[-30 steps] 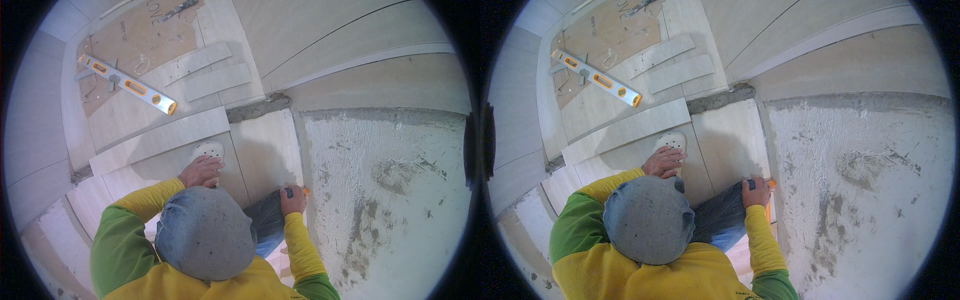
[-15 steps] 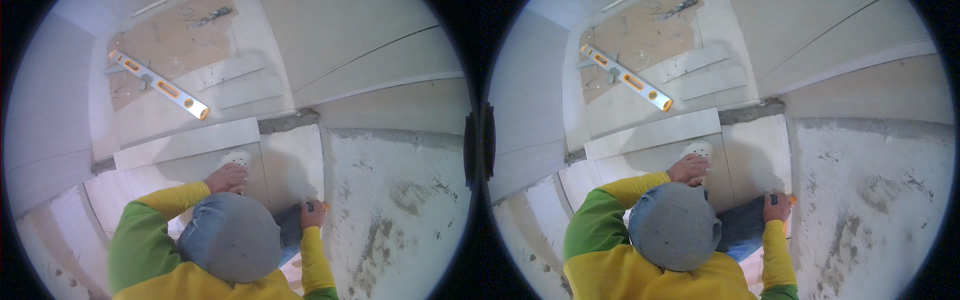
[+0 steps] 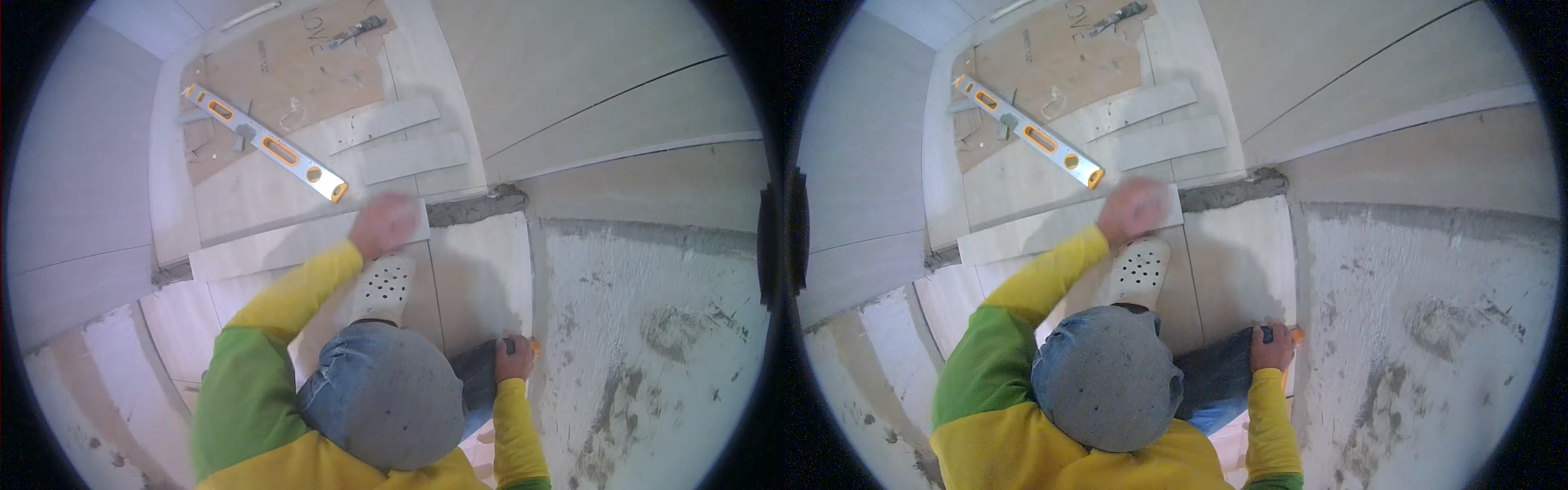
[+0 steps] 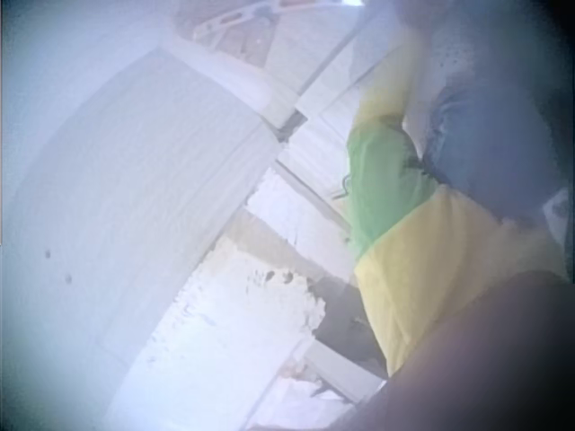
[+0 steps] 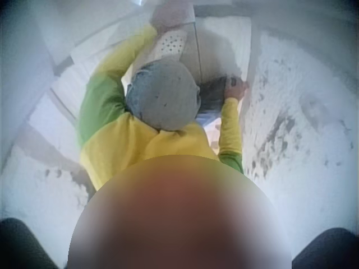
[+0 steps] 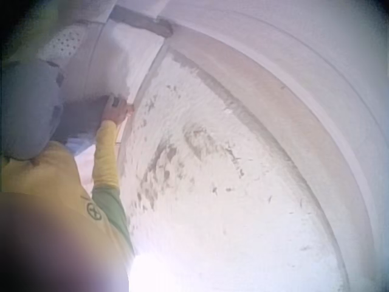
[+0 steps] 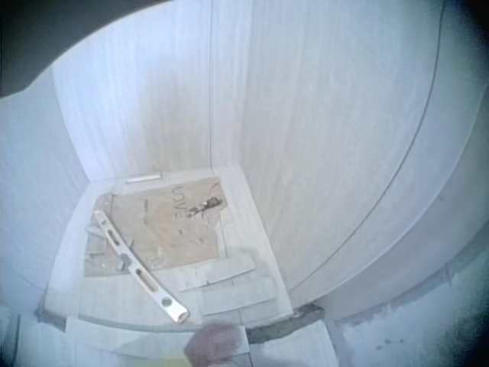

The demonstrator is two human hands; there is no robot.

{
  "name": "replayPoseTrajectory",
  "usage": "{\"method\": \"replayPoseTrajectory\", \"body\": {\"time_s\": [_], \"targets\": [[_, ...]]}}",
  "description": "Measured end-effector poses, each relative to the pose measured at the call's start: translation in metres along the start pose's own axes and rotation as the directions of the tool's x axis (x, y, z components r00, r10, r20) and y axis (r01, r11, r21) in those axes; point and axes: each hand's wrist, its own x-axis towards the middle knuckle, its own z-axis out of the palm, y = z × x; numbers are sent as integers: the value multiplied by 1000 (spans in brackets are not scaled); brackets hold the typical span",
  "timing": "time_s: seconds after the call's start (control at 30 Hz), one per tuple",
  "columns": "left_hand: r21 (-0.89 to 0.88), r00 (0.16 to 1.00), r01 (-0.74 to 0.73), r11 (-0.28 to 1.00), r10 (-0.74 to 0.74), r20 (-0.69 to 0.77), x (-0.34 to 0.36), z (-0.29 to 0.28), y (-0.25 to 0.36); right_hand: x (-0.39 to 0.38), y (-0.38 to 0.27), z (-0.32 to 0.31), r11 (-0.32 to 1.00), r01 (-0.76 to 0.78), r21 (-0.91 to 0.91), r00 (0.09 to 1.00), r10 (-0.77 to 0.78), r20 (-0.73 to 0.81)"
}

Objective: The person places a tile against the wall corner, uses a level to check alignment, marks the tile with a pencil, and adjusts the placement of tiles on the floor and wall.

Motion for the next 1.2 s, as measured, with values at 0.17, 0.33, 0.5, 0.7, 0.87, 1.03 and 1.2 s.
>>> {"method": "replayPoseTrajectory", "body": {"time_s": [0.17,0.33,0.5,0.7,0.87,1.03,1.2], "targets": [[572,944,295,765,-143,-296,97,-35,-105,3,-8,1,1000,15,-12,1000,-15,9],[626,894,340,702,-448,17,142,-53,-124,4,-8,-3,1000,-12,-8,1000,13,17],[691,815,245,680,-530,233,158,-71,-120,6,-9,0,999,-33,-41,999,35,32],[532,843,402,745,-528,104,164,-119,-129,8,-12,-4,999,-44,-17,997,45,57],[672,836,420,610,-549,-23,172,-150,-156,9,-15,-2,998,-59,-32,995,62,81],[746,861,377,549,-504,-64,159,-151,-177,9,-12,-4,997,-71,-35,993,74,91],[667,788,507,546,-607,-103,152,-132,-186,11,-14,-4,997,-66,-32,993,69,100]]}}
